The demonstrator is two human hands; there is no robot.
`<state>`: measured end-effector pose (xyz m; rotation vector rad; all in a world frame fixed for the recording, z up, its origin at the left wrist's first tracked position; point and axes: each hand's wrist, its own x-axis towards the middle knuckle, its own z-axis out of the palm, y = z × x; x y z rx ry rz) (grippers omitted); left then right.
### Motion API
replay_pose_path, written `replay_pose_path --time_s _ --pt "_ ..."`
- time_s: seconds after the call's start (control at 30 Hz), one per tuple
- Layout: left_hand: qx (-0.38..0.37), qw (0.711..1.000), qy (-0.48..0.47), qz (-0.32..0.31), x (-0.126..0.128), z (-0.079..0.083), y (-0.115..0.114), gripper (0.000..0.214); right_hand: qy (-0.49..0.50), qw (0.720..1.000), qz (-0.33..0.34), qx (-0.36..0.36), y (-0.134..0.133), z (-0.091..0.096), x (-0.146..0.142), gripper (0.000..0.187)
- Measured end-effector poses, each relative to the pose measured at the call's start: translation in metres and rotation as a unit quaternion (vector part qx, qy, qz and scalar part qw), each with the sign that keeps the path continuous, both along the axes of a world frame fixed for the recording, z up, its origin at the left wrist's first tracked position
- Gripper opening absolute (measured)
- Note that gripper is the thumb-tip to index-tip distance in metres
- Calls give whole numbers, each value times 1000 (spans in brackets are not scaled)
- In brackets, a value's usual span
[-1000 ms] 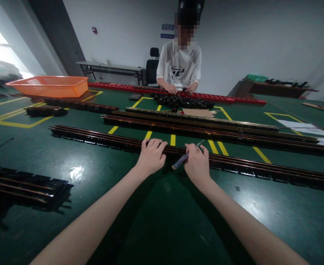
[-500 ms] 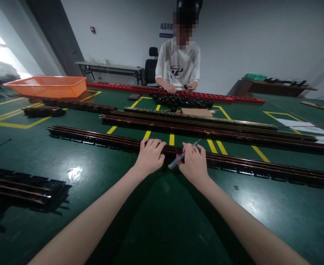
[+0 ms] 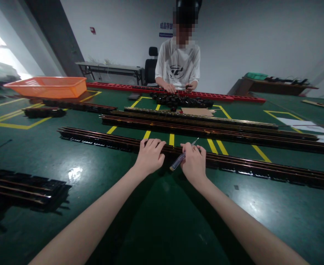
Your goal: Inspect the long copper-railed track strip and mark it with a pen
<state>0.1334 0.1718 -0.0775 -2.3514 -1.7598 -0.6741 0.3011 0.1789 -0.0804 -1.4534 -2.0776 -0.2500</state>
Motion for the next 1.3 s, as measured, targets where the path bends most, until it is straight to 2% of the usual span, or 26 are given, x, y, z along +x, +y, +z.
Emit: replay_pose_path --time_s 0.23,0.57,0.9,1.1,1.3 --pt "-3 1000 6 -4 -1 2 -1 37 2 1000 20 0 -3 2 2 14" --pt "-7 1000 6 -1 0 4 -2 38 -43 999 -9 5 -2 2 -3 12" --pt "9 1000 -4 -21 0 3 -2 42 -27 999 -28 2 -3 4 -5 17" --pt "13 1000 -2 -10 0 2 -2 41 -18 1000 19 7 -2 2 1 18" --pt "13 1000 -4 -13 0 1 -2 40 -22 1000 20 -2 -2 4 2 14"
